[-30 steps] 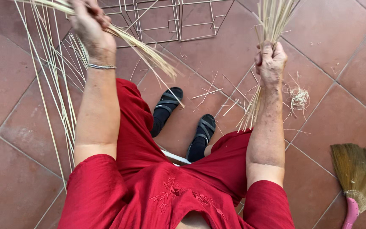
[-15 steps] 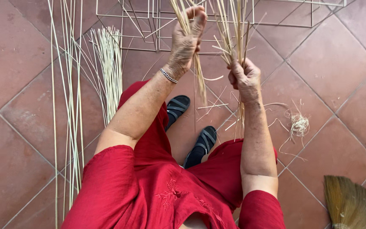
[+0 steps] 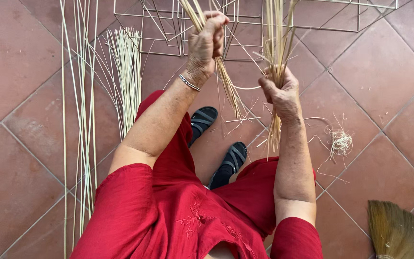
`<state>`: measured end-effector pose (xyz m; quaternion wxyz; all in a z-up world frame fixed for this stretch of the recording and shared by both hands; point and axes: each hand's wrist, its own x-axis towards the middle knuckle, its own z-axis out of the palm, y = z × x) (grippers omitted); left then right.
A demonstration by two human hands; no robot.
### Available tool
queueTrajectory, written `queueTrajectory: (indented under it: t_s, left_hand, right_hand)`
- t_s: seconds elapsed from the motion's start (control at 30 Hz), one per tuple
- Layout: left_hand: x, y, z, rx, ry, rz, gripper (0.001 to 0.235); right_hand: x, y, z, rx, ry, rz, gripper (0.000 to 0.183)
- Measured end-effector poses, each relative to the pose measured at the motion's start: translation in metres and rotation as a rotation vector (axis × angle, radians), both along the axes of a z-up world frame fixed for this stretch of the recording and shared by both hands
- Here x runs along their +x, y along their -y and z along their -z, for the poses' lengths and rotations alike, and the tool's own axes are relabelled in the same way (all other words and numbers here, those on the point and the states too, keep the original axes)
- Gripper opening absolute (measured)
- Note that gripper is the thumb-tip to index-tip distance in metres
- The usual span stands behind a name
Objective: The person sits on a tiled floor and processes a bundle of thin bamboo strips. They separate the strips by hand, align them, and trim the ends using a pair of scissors. The person repeatedly picks up strips, aligns them, and cuts them to a uniform length.
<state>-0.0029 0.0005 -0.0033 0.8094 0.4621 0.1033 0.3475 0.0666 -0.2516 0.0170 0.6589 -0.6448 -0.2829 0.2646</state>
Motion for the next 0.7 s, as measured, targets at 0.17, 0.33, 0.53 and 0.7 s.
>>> queueTrajectory:
  t_s: [0.17,0.33,0.53,0.7]
  left_hand:
    - [-0.004,-0.018,-0.002,-0.131,0.102,-0.007,0.016]
    - [-0.003,-0.019,0.007,-0.150,0.109,0.108,0.027]
    - [0.000,0.013,-0.004,0.045,0.033,0.110,0.032]
    - [-0.003,-0.020,0.015,-0.099,-0.008,-0.023,0.030]
  right_hand:
    - [0.012,0.006,0.002,0.009,-0.147,0.064,0.018]
    - [0.015,0.003,0.013,-0.010,-0.127,0.111,0.017]
    - [0.004,-0.015,0.008,0.007,-0.125,0.077,0.021]
    - [0.013,-0.003,0.008,-0.027,-0.034,0.117,0.025]
